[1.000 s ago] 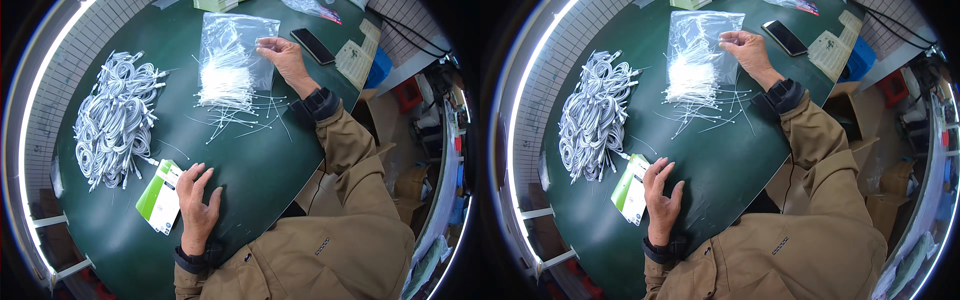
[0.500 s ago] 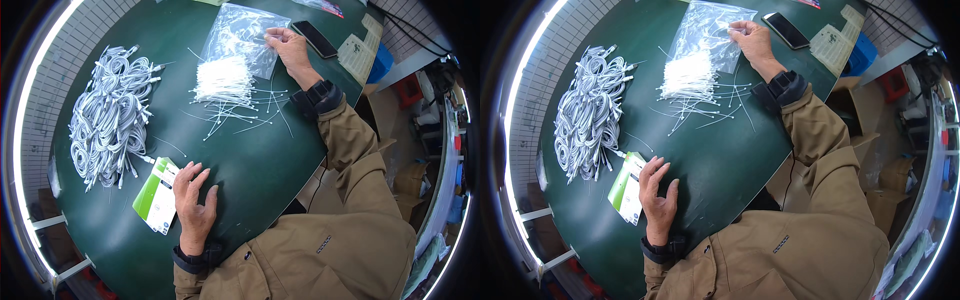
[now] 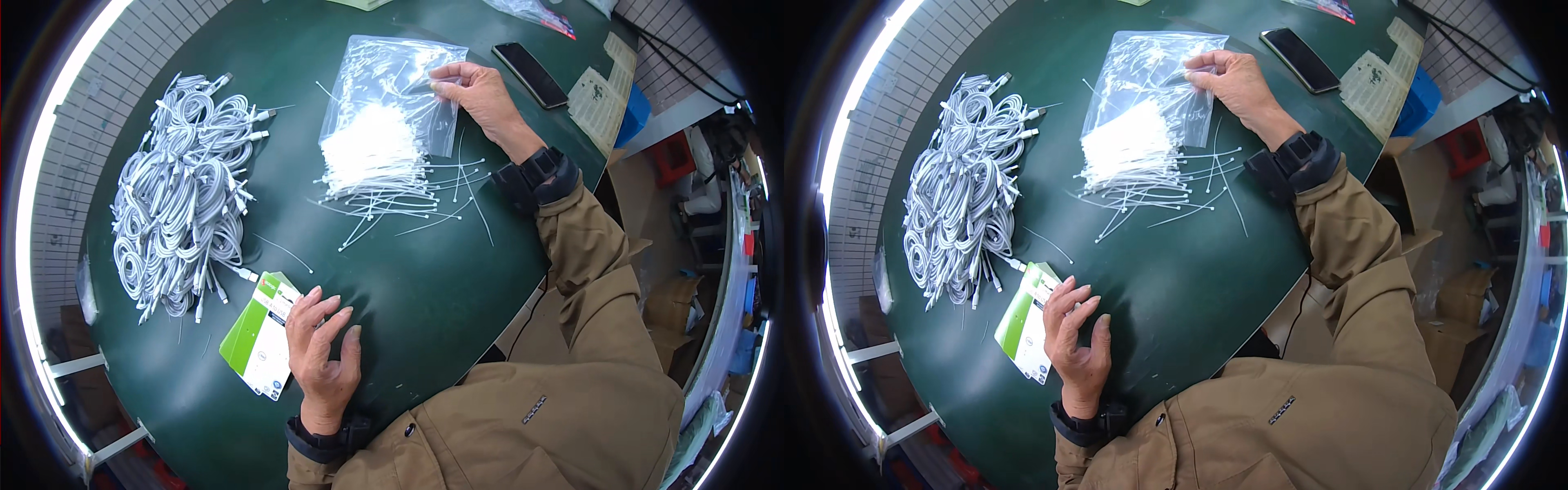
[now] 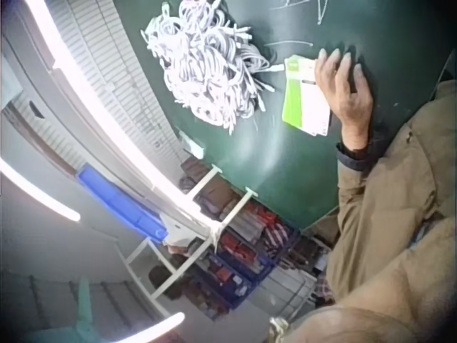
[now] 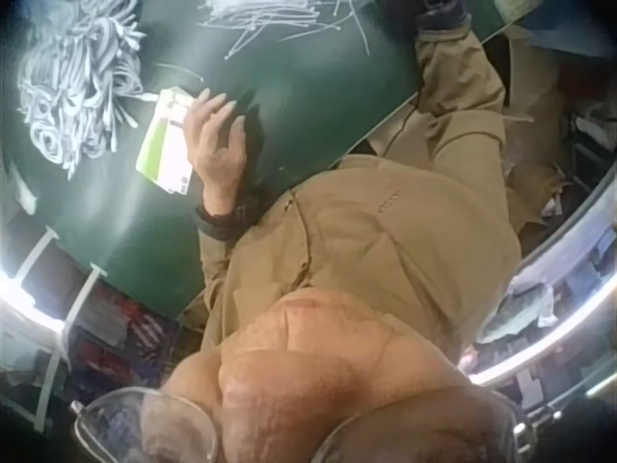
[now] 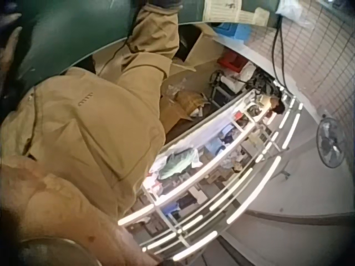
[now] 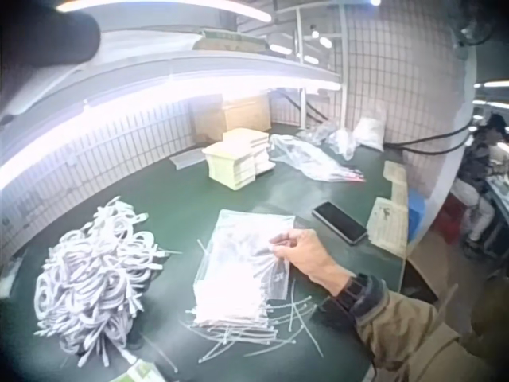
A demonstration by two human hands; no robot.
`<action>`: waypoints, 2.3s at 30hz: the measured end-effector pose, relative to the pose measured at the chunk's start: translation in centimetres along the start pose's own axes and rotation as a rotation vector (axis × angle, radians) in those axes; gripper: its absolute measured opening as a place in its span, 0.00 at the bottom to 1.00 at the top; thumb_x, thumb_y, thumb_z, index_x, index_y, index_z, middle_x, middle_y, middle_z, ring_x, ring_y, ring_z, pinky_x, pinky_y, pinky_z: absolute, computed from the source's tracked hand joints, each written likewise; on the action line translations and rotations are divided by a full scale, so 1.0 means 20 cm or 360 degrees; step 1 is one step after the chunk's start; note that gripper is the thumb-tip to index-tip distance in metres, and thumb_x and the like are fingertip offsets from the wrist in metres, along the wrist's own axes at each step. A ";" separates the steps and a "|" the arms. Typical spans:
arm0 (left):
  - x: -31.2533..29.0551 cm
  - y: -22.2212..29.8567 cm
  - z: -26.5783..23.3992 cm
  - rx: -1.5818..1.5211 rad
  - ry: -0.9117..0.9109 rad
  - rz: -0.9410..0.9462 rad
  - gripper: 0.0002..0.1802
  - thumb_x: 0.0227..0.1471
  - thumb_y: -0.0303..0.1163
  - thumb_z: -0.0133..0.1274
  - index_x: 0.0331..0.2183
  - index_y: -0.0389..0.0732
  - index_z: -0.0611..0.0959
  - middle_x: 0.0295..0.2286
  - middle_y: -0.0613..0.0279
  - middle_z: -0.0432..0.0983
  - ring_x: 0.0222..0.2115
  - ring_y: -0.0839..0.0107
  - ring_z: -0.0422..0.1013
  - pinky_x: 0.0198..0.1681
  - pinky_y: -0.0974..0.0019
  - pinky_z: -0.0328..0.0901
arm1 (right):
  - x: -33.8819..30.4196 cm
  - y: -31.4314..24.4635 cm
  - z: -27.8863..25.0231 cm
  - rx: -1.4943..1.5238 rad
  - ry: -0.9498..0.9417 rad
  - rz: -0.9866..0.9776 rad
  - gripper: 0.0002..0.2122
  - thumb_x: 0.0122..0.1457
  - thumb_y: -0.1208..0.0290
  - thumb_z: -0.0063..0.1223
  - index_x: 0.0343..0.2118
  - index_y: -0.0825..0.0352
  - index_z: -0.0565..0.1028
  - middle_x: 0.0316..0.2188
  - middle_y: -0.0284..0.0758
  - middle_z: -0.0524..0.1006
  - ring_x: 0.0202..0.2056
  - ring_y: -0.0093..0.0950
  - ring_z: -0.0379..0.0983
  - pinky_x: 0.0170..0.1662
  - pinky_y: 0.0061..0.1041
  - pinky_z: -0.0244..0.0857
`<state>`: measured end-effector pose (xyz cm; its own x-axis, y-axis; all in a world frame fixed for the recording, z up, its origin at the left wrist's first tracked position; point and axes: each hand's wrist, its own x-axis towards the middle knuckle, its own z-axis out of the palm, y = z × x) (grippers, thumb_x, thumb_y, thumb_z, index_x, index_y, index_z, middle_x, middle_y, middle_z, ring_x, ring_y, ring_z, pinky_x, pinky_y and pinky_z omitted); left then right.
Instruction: Packing coiled white cables into cardboard and plastic packaging inserts and securing them with plastic ties.
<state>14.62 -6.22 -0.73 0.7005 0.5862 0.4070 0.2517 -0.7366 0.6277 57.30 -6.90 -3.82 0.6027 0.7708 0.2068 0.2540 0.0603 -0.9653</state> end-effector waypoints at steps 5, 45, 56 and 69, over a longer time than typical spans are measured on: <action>-0.01 -0.01 0.01 -0.0041 0.0000 -0.0043 0.17 0.44 0.16 0.63 0.39 0.38 0.84 0.45 0.52 0.79 0.55 0.49 0.71 0.59 0.50 0.66 | -0.01 -0.01 0.00 -0.0069 -0.0123 0.0002 0.11 0.60 0.74 0.64 0.45 0.69 0.82 0.32 0.29 0.82 0.32 0.16 0.75 0.37 0.15 0.67; 0.02 0.05 -0.01 0.0057 0.0235 0.0023 0.11 0.45 0.14 0.59 0.33 0.36 0.83 0.38 0.53 0.79 0.51 0.48 0.72 0.58 0.49 0.64 | 0.27 -0.20 -0.73 0.0321 0.0882 -0.0318 0.18 0.65 0.77 0.55 0.58 0.70 0.73 0.51 0.35 0.81 0.42 0.20 0.81 0.35 0.15 0.70; 0.13 0.09 0.03 0.0057 0.0284 0.0004 0.09 0.50 0.15 0.58 0.36 0.34 0.84 0.40 0.50 0.81 0.48 0.48 0.74 0.54 0.50 0.67 | 0.79 -0.22 -1.19 0.0085 0.1022 -0.0274 0.31 0.63 0.73 0.57 0.68 0.68 0.60 0.55 0.42 0.76 0.40 0.25 0.81 0.38 0.23 0.74; 0.15 0.13 0.05 0.0125 0.0332 0.0158 0.09 0.50 0.15 0.59 0.36 0.34 0.85 0.38 0.51 0.81 0.46 0.47 0.76 0.52 0.51 0.68 | 0.52 0.00 -1.36 -0.0114 0.0741 0.0230 0.25 0.60 0.72 0.59 0.60 0.72 0.69 0.41 0.37 0.80 0.32 0.21 0.79 0.30 0.19 0.72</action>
<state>18.08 -6.76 1.45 0.5735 0.5605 0.5975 0.2452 -0.8133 0.5276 84.20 -16.08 2.62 0.9055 0.4017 0.1364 0.1843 -0.0829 -0.9794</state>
